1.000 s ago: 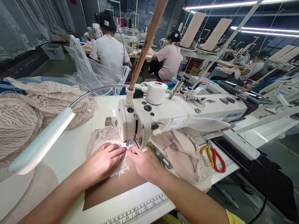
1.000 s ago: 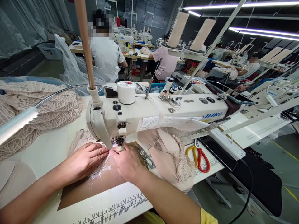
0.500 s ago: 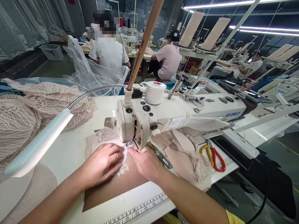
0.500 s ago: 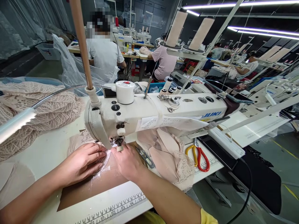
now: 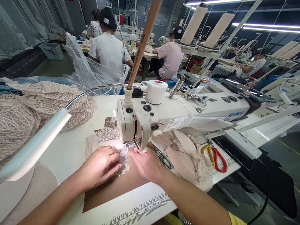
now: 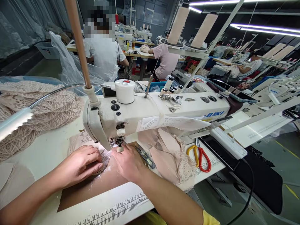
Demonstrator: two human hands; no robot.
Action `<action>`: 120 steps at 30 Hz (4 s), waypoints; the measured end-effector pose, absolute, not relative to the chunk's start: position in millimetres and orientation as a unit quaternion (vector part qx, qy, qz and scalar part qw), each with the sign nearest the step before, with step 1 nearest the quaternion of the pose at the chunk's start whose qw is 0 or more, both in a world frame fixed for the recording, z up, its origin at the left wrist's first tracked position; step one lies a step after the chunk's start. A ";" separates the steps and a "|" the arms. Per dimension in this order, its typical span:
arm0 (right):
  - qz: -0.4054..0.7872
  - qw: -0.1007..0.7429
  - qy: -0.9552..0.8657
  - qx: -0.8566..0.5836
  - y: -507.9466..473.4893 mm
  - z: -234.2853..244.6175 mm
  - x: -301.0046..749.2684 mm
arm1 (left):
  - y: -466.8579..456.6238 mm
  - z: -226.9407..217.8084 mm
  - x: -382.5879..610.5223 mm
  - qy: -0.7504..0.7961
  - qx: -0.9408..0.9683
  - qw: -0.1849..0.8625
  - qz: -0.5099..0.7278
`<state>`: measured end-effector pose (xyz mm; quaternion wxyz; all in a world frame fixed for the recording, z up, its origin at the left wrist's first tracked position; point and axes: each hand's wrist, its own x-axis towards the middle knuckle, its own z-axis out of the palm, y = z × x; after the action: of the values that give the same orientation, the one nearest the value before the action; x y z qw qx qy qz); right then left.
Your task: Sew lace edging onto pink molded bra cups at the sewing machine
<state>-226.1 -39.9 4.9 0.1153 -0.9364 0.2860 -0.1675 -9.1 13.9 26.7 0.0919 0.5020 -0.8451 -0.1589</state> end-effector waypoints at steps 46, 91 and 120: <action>-0.126 0.111 0.280 -0.945 -38.3 11.7 -221.5 | 9.9 7.7 -12.2 -0.885 0.443 0.143 -0.023; -0.105 0.079 0.352 -0.927 -38.8 8.3 -222.2 | 14.1 22.2 -17.6 -0.848 0.497 0.157 -0.099; -0.110 0.087 0.308 -0.941 -36.3 6.8 -222.2 | 18.5 32.5 -14.7 -0.860 0.469 0.159 -0.124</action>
<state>-222.2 -36.3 6.8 0.0868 -0.9410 0.3079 -0.1103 -14.7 18.5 32.5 0.1591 0.4695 -0.8596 -0.1240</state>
